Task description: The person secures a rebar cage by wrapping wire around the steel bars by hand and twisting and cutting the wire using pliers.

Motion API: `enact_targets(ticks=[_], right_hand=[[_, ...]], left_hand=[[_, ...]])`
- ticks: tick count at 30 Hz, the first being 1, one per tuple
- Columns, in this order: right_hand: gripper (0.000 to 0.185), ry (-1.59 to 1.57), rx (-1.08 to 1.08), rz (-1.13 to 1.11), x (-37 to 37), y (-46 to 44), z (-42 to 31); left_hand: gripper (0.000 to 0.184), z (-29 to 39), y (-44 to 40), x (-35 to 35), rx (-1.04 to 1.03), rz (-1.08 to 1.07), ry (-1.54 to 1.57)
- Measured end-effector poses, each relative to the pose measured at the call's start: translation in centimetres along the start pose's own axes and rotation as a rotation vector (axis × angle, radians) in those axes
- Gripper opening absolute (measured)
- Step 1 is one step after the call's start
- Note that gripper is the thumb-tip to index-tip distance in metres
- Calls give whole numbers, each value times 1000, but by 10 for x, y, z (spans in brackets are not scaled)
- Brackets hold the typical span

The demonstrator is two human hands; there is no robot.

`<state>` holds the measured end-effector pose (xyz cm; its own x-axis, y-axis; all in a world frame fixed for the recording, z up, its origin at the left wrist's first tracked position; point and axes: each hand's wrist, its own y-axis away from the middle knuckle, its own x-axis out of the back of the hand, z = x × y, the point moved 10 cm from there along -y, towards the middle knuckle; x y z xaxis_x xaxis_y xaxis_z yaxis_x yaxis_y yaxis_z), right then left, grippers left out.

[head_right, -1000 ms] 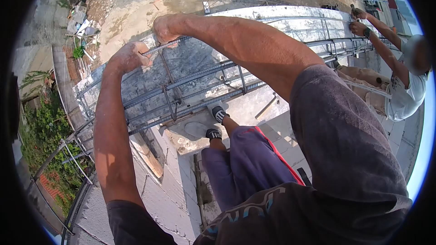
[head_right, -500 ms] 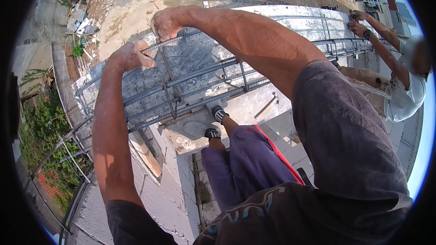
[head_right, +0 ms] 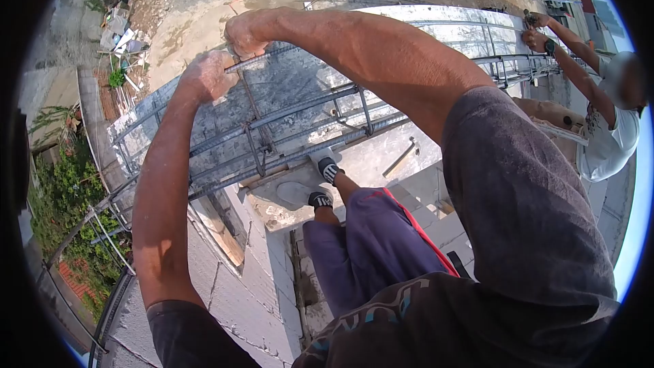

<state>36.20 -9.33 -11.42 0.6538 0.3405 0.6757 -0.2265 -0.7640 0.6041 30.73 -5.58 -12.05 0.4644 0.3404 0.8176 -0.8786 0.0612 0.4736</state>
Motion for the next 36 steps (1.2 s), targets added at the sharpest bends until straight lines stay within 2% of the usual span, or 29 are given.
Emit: enact_targets(ticks=[3,5,8,11,14,15,18,21,24,27,29,32,36], right_hand=[[25,106,94,161,13,7,-16],[25,70,127,180,16,10,-23],[26,1,175,177,19,17,-29],[34,-70,237,141,23,47,-49],[49,-48,269,137,9,56,-53],[56,-25,271,143,6,59,-56],[48,66,103,209,0,62,-49],[36,91,45,370,3,68,-50],[30,76,35,265,0,62,-44],[27,-81,88,238,6,57,-36],[24,-62,123,231,10,48,-32],[22,-44,146,208,14,40,-32],[20,55,142,211,22,37,-43]], left_hand=[[30,-7,6,8,-2,46,85],[32,-18,12,14,29,108,216],[35,-17,7,6,-59,-118,430],[44,-21,7,-2,-55,-126,897],[40,-25,19,9,107,-109,908],[40,-25,20,10,104,-112,926],[38,-28,19,9,98,-97,962],[37,-31,17,6,93,-78,960],[38,-28,17,6,65,-133,905],[40,-27,15,2,-4,-133,814],[41,-31,10,-3,-40,-129,820],[32,-37,9,0,-10,-32,646],[31,-40,7,-8,-9,-42,567]])
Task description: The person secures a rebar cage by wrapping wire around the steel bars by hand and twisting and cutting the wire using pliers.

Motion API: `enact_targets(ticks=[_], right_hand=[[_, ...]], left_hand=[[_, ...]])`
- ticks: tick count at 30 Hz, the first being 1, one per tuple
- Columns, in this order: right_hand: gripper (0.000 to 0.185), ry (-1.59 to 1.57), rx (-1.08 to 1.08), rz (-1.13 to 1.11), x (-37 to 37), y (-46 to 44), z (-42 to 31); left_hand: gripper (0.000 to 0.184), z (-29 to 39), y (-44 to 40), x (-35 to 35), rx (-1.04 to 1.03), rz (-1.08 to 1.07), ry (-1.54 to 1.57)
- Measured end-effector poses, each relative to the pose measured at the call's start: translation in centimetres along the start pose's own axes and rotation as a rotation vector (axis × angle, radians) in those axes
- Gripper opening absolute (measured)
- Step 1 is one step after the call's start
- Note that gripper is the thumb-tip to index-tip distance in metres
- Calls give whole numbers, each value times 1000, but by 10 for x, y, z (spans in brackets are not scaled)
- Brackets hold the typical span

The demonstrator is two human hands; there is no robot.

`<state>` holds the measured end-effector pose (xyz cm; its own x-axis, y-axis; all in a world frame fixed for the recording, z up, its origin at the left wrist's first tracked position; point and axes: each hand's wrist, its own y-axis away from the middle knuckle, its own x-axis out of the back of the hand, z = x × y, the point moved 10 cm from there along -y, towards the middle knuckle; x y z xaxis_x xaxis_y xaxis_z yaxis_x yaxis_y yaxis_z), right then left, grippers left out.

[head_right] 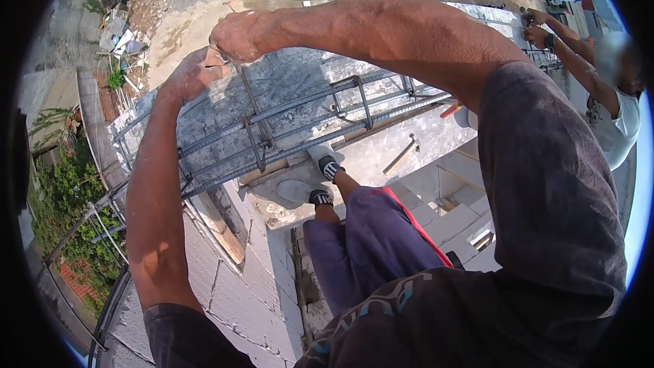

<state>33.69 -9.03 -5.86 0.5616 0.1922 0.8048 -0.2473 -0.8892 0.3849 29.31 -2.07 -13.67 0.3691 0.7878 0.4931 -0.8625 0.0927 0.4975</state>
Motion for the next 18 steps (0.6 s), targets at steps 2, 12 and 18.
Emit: enact_targets(ticks=[2,12,18], right_hand=[[21,17,0,-5,2,-1,-4],[29,-66,-112,138,8,-1,22],[23,-319,-399,-164,-21,-1,47]], left_hand=[[36,6,-1,-1,-12,-26,-105],[35,29,3,-8,-205,-36,250],[36,18,-7,-11,-108,-51,98]])
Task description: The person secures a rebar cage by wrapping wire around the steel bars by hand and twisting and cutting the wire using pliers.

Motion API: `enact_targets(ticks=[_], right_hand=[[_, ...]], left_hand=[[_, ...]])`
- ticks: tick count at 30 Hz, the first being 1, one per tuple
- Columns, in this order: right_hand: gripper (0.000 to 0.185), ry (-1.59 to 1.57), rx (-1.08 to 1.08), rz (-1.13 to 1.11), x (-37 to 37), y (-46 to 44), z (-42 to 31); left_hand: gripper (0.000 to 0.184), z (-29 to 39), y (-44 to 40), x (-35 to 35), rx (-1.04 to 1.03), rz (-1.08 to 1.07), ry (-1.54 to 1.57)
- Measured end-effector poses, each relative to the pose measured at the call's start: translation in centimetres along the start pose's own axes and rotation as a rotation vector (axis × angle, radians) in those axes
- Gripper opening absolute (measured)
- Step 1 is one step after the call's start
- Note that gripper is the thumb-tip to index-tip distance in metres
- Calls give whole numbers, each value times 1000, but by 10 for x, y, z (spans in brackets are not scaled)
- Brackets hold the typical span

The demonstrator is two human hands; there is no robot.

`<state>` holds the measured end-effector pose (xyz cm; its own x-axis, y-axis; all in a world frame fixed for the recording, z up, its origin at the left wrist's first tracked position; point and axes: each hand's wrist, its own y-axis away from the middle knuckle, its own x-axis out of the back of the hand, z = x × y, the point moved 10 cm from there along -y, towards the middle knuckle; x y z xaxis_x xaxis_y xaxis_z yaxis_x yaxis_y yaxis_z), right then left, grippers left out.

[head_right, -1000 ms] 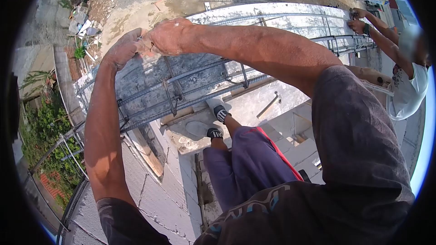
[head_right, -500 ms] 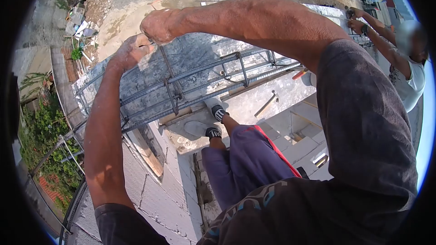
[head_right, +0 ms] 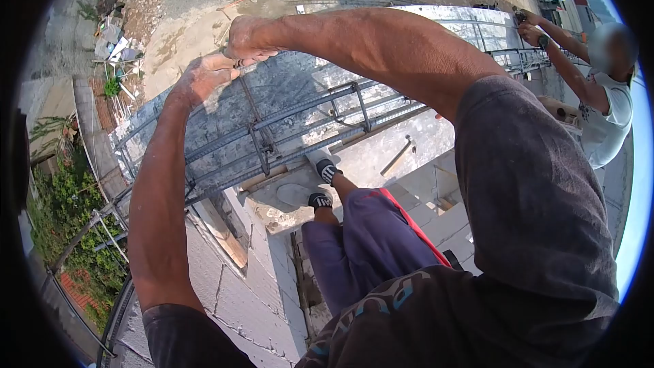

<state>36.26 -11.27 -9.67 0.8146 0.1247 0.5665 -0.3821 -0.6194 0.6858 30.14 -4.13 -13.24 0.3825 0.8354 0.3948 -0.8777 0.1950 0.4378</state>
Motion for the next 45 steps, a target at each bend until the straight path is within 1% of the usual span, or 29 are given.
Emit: enact_targets(ticks=[3,5,7,8,9,10,11,13,14,17,20,23,26,29,32,35,37,38,41,43,45], right_hand=[[19,-58,-203,-55,1,26,8],[19,-56,76,-21,-17,-9,24],[17,61,221,85,-8,3,10],[16,179,224,173,-4,18,4],[15,296,228,262,6,41,-16],[17,449,132,131,0,52,-26],[18,525,194,180,-1,58,-38],[22,667,322,274,-6,67,-60],[24,829,361,280,-13,68,-70],[24,1081,695,439,-23,70,-84],[28,1050,897,503,-15,74,-76],[32,960,899,461,-16,62,-62],[31,991,905,378,-13,66,-63],[29,1004,979,357,-13,67,-62],[29,1050,968,355,-14,58,-62],[25,823,495,146,-6,32,-53],[13,581,286,125,0,11,-39],[10,461,183,115,3,5,-29],[14,107,346,-4,-12,-17,-2],[18,-132,451,-89,-18,-22,10],[21,-80,459,-52,-17,-15,9]], left_hand=[[35,7,3,3,49,24,-60],[34,14,5,3,54,22,-80],[34,21,10,5,65,-9,-102],[33,25,11,6,69,-23,-113],[33,23,8,4,17,-8,-19],[33,12,3,-2,-34,6,73],[33,8,1,-2,-83,19,163],[34,19,7,8,-28,53,-23],[35,23,9,11,-1,69,-112],[37,7,0,9,-7,77,-136],[37,21,10,12,34,118,-91],[38,12,4,9,27,106,-78],[43,24,9,11,-15,141,-77],[47,13,12,8,126,140,121],[46,15,12,10,89,172,41],[42,-16,-7,3,-16,198,351],[38,-12,-4,5,55,175,187],[36,-9,-1,6,91,165,106],[35,-2,3,8,-4,208,224],[35,1,4,9,-9,215,207],[35,4,7,10,1,216,189]])
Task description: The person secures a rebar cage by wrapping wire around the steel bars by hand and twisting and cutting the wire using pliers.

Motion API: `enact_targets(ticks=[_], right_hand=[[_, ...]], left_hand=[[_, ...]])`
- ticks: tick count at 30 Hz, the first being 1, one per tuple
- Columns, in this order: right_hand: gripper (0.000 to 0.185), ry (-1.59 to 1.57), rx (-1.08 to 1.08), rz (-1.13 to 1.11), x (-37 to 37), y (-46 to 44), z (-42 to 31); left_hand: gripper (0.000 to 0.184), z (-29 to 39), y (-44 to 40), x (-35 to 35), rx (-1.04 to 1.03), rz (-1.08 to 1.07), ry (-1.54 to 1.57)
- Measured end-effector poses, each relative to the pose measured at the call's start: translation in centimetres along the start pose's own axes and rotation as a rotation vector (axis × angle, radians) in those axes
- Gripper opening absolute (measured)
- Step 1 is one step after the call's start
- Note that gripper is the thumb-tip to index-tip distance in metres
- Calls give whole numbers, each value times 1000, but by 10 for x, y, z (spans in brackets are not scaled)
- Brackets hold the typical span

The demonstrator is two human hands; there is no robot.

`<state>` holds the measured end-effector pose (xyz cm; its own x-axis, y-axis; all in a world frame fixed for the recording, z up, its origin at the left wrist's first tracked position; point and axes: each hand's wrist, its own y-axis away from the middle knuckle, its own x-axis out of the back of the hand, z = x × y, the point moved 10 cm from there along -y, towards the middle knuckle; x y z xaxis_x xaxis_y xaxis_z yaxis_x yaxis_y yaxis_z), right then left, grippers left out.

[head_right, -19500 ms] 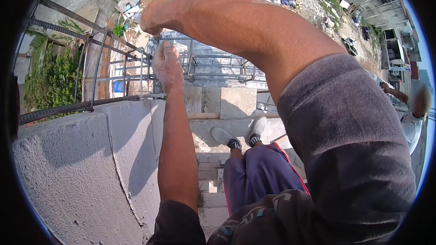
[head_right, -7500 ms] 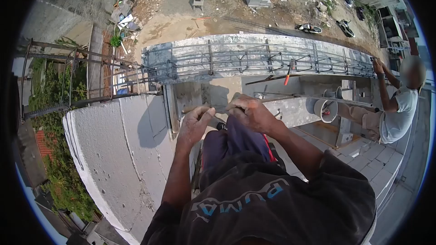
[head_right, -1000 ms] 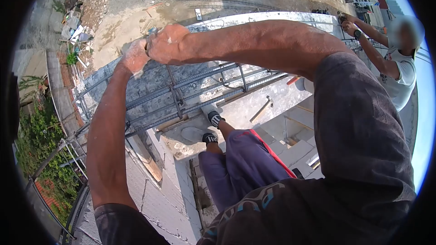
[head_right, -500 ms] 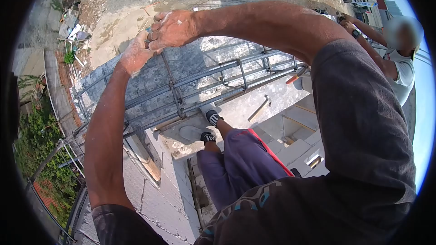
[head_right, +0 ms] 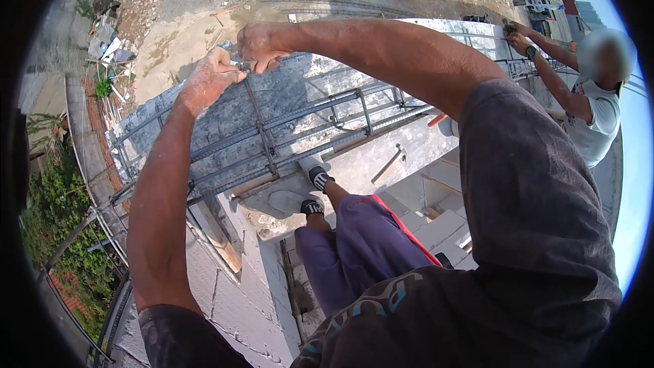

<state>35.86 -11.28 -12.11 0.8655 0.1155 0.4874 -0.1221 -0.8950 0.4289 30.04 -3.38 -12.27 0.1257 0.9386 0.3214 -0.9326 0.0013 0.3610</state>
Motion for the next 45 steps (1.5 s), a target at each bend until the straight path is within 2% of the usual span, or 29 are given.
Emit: enact_targets(ticks=[2,5,8,11,14,16,18,20,22,24,28,30,32,33,35,37,39,41,42,44,45], right_hand=[[26,377,-92,79,16,20,-52],[34,814,150,119,7,31,-77],[25,800,197,28,7,30,-84],[23,700,288,100,10,20,-80],[25,586,-103,13,9,14,-50],[26,613,-157,62,7,7,-40],[28,714,-35,66,-5,4,-41],[30,888,270,18,-18,4,-44],[33,718,-4,-43,-8,-4,-25],[36,605,-135,69,14,4,-23],[42,604,-83,618,116,90,-103],[42,469,-150,741,144,168,-114],[43,353,-211,882,154,254,-141],[43,285,-221,955,153,291,-156],[42,124,-289,1098,144,360,-151],[39,-56,-494,1212,106,427,-129],[37,-199,-783,1206,48,477,-77],[47,-148,-967,1070,-6,498,-25],[54,-139,-999,1031,-29,502,7],[52,-84,-1068,1028,-47,495,41],[48,-69,-1075,985,-50,485,51]], left_hand=[[36,5,3,1,17,8,-18],[36,-18,-13,-2,-26,8,-33],[36,-11,-6,-3,24,-33,50],[35,5,2,-1,5,10,16],[35,-7,-2,4,45,54,-92],[36,-3,0,4,97,-2,-105],[37,-2,2,1,108,-34,-86],[37,-5,0,0,75,-34,-33],[38,1,1,2,56,-11,-80],[38,4,3,3,54,-4,-112],[36,10,5,7,29,22,-158],[36,2,-5,2,-64,3,-43],[34,-7,-13,2,-55,-16,-194],[33,-3,-11,-2,-83,-23,-128],[31,1,-7,-3,-99,-38,-68],[31,-2,-7,-3,-78,-56,-74],[32,-10,-11,-4,-99,-35,-12],[32,-18,-10,-3,-126,-16,30],[30,-16,-8,-3,-64,-38,-31],[27,-11,0,-5,68,-77,-154],[30,-5,-2,-10,11,-133,-241]])
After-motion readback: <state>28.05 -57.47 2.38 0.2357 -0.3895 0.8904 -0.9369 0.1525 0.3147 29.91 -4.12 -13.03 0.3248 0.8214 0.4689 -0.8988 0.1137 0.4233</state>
